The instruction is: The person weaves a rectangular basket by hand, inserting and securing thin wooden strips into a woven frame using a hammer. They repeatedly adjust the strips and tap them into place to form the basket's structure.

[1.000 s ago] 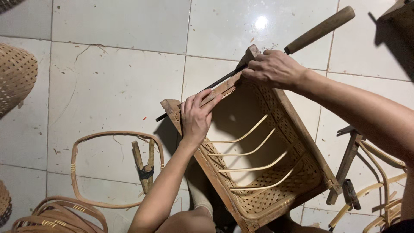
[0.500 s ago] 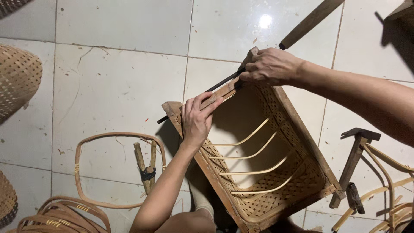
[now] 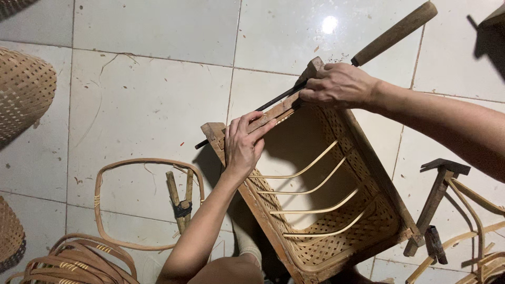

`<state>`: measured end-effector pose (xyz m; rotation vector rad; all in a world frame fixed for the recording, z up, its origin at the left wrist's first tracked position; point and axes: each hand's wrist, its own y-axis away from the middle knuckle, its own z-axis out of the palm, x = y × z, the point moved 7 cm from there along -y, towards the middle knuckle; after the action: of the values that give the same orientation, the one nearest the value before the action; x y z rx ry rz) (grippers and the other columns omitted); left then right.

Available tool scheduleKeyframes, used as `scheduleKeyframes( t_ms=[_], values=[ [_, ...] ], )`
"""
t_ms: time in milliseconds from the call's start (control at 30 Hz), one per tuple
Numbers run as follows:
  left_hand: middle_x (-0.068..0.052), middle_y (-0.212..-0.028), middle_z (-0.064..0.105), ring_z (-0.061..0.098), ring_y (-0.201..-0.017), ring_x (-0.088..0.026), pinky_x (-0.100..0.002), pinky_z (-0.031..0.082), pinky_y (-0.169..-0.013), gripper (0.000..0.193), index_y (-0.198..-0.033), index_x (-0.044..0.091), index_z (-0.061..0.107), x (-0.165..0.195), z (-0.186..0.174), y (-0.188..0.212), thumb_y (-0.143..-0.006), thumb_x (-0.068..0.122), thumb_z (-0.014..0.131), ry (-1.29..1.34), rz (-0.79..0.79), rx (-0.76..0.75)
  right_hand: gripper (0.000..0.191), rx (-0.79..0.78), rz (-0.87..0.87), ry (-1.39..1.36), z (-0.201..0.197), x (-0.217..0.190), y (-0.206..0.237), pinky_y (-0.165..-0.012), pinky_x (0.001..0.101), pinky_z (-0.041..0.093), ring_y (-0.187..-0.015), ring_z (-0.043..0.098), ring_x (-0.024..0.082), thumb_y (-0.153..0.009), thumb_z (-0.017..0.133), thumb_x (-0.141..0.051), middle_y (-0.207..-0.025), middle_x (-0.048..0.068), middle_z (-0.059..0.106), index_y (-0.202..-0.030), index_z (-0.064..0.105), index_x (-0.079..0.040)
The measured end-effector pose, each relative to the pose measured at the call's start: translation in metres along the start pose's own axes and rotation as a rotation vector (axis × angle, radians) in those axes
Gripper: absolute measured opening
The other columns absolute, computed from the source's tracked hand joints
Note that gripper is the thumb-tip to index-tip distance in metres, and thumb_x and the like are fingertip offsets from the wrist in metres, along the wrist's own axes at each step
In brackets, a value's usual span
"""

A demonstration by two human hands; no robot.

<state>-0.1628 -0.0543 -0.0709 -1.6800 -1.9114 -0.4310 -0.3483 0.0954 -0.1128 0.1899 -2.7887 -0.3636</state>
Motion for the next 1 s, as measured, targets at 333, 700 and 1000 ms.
scheduleKeyframes(
  t_ms=[333, 700, 1000],
  values=[
    [-0.002, -0.135, 0.06, 0.052, -0.125, -0.025, -0.044, 0.039, -0.111, 0.058, -0.125, 0.031, 0.075, 0.0, 0.002, 0.001, -0.077, 0.0, 0.071, 0.002, -0.001, 0.01, 0.04, -0.513, 0.144, -0.533, 0.011, 0.034, -0.025, -0.043, 0.0258, 0.047, -0.048, 0.042, 0.007, -0.108, 0.039, -0.028, -0.058, -0.005, 0.05, -0.106, 0.075, -0.012],
    [-0.013, -0.119, 0.07, 0.073, -0.109, -0.024, -0.038, 0.063, -0.099, 0.03, -0.119, 0.008, 0.062, -0.009, 0.019, 0.034, -0.096, 0.028, 0.063, 0.868, -0.599, 0.098, 0.031, 0.378, 0.945, -0.715, -0.02, 0.067, 0.113, -0.049, 0.0324, 0.046, -0.059, 0.06, 0.015, -0.119, 0.051, -0.035, -0.076, 0.007, 0.068, -0.111, 0.069, -0.011],
    [-0.022, -0.117, 0.06, 0.065, -0.113, -0.034, -0.047, 0.058, -0.103, 0.048, -0.115, -0.008, 0.05, -0.026, 0.085, 0.03, -0.102, 0.037, 0.057, 1.815, -0.991, 0.129, 0.032, -0.095, 1.3, -0.952, 0.075, -0.014, 0.172, -0.068, 0.0411, 0.057, -0.076, 0.064, 0.025, -0.117, 0.045, -0.029, -0.1, 0.023, 0.068, -0.114, 0.064, -0.003]
  ],
)
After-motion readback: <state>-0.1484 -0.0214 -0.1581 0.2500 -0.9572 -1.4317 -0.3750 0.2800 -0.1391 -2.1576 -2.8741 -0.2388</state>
